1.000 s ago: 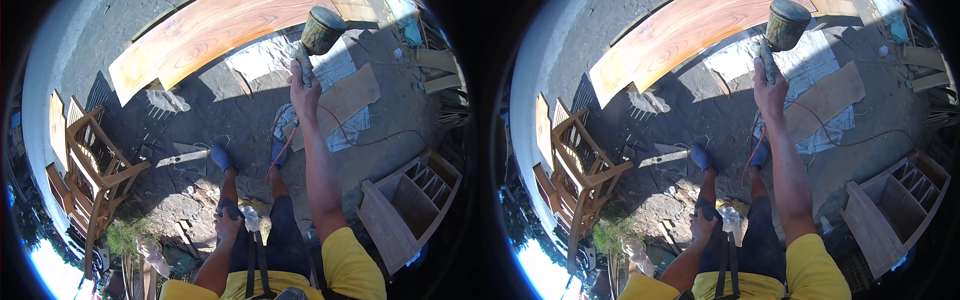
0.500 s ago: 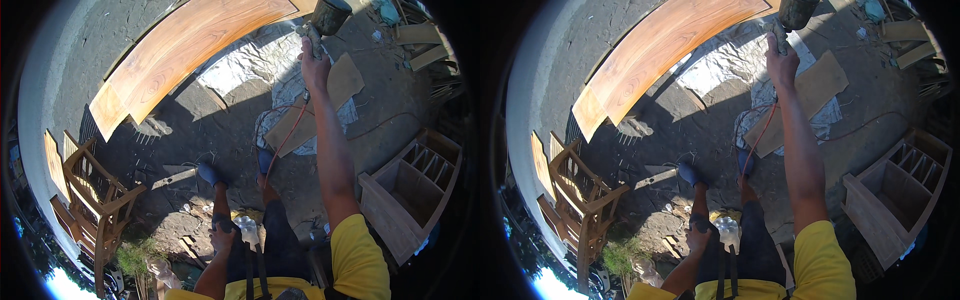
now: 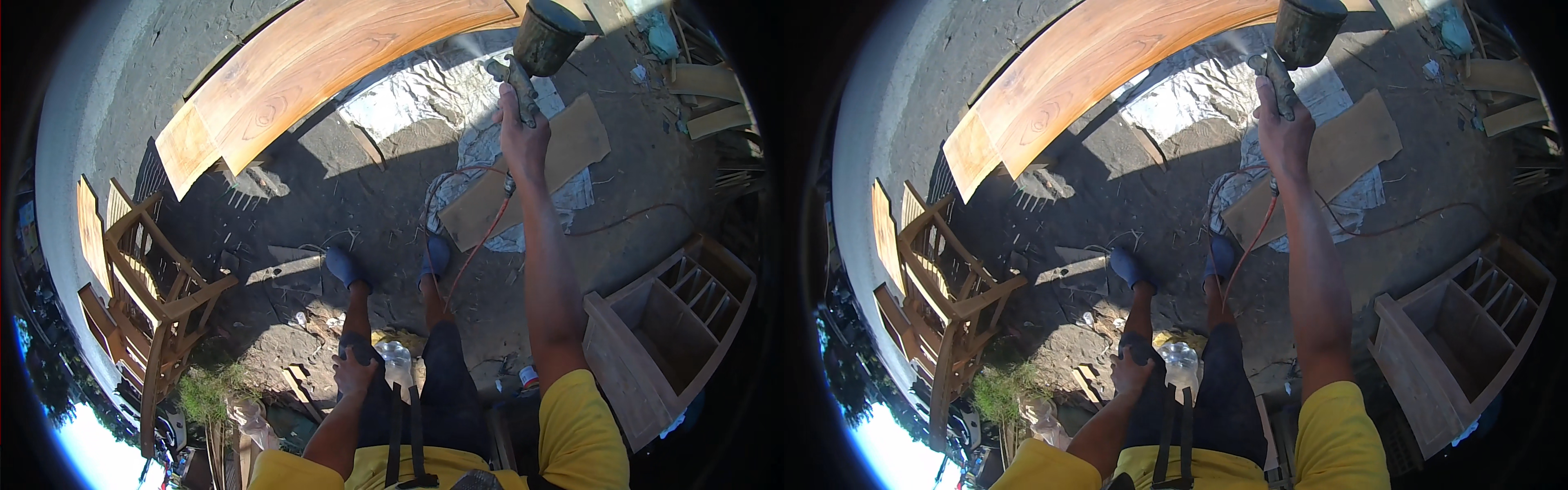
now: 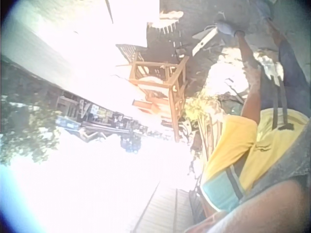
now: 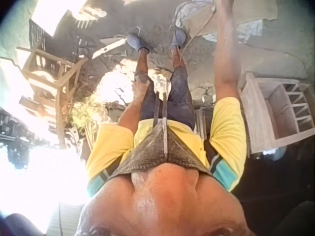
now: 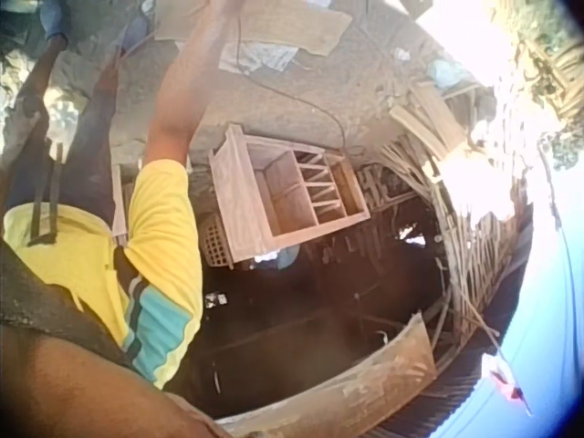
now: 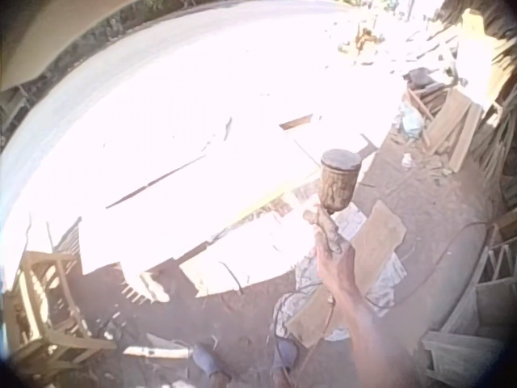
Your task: The person places wooden boards on a workbench, blows dust off them with an air nozzle, fills a spray gun with liquid, and spray paints the wooden board.
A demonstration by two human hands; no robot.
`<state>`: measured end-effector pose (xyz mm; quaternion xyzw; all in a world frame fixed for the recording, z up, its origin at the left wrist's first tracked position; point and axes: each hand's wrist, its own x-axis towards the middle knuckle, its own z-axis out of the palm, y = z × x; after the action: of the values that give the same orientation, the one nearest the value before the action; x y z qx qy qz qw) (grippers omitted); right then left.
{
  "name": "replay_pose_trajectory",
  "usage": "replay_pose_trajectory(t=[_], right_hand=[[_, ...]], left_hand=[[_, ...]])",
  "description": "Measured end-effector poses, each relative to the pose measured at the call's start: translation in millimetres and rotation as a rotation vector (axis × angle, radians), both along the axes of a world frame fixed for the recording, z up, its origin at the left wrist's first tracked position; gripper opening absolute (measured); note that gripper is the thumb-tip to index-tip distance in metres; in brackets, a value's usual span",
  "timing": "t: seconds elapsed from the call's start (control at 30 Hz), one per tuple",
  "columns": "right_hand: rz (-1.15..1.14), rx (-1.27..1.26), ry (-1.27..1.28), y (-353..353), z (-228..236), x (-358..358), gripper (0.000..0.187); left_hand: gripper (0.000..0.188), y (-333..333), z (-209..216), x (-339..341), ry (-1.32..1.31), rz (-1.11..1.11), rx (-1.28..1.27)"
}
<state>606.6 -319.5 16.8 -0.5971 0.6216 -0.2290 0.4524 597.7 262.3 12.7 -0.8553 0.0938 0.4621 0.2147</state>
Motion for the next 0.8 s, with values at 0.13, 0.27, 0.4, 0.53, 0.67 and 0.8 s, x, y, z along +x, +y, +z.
replay_pose_trajectory(t=[0.13, 0.27, 0.4, 0.53, 0.67, 0.8], right_hand=[[0.113, -0.044, -0.117, 69.8, 3.0, 24.1, 0.037], [0.257, -0.059, -0.163, 117.3, 9.0, 52.6, 0.035], [0.361, -0.117, -0.157, 155.2, 7.3, 80.9, 0.029], [0.417, -0.163, -0.234, 182.3, 1.1, 101.9, 0.026], [0.532, -0.039, -0.199, 219.1, 10.2, 130.6, 0.024], [0.654, 0.028, -0.244, 246.0, 23.8, 151.5, 0.023]], left_hand=[[0.088, -2.5, 1.5, 0.6, 0.042, 0.048, 0.017], [0.088, 12.7, -3.5, -1.6, 0.032, 0.039, 0.003], [0.088, 22.6, -5.8, -1.1, -0.004, 0.037, -0.02], [0.087, 13.4, -0.5, 7.2, 0.063, 0.096, -0.008], [0.086, 22.1, 1.4, 17.2, 0.041, 0.131, -0.007], [0.085, 29.7, 0.9, 23.8, 0.048, 0.15, -0.028]])
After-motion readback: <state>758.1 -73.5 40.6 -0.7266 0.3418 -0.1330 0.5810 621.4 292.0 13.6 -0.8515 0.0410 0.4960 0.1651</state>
